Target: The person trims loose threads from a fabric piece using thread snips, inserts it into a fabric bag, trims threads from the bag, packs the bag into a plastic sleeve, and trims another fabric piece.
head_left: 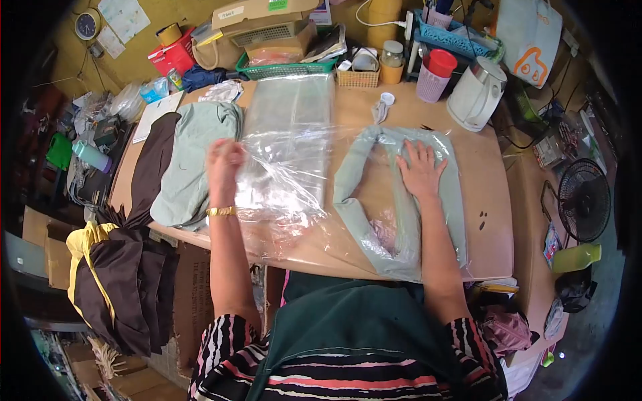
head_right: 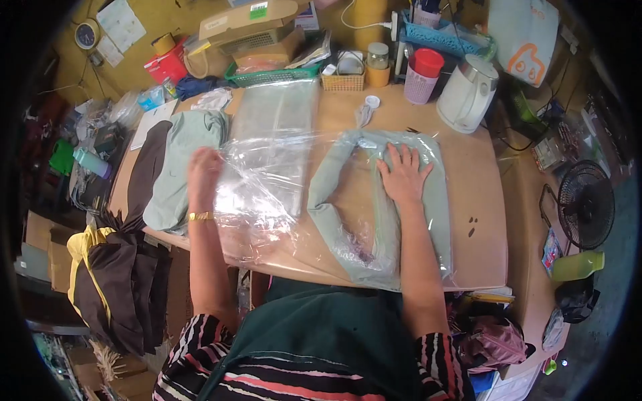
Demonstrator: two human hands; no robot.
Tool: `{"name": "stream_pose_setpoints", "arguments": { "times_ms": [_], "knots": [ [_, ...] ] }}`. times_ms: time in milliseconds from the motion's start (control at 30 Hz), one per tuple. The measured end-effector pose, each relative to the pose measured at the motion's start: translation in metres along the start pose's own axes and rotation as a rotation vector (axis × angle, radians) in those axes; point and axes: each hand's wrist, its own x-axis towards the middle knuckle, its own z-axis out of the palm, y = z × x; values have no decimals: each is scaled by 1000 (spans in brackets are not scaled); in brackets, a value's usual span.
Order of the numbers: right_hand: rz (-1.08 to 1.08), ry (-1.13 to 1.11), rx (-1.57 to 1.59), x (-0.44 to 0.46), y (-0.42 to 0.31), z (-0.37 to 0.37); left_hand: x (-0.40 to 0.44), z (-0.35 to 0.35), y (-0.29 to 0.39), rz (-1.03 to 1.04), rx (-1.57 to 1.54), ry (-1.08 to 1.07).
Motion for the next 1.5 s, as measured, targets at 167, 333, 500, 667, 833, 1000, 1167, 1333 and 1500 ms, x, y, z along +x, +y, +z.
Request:
{"name": "stream_pose_setpoints", "arguments": {
  "times_ms": [167,333,500,667,833,1000,1167,1333,1500],
  "knots": [
    [2,9,-21,1,-2,4,-97,29,51,-136,625,-135],
    [30,-8,-32,-1,-2,2,-123,78,-49,-291,611,-360],
    [35,-13,-18,1,-4,1,-134,136,-3,-558,-497,80],
    [22,5,-29,1,2,7,-133,112,-46,-288,1068,-529],
    [32,-16,-9,2,-3,1,-153,54,-27,-415,-122,-177],
    [115,-50,58,9,-4,5,-163,-1,11,1,94,96],
    [20,-345,187,28,15,-39,-149,78,78,433,663,103],
    [-51,-111,-20,-8,2,-39,-120,165,-5,516,1319,-381],
    [-21,-78,4,-18,9,-16,-91,121,-63,354,1567,-210]
  ]
}}
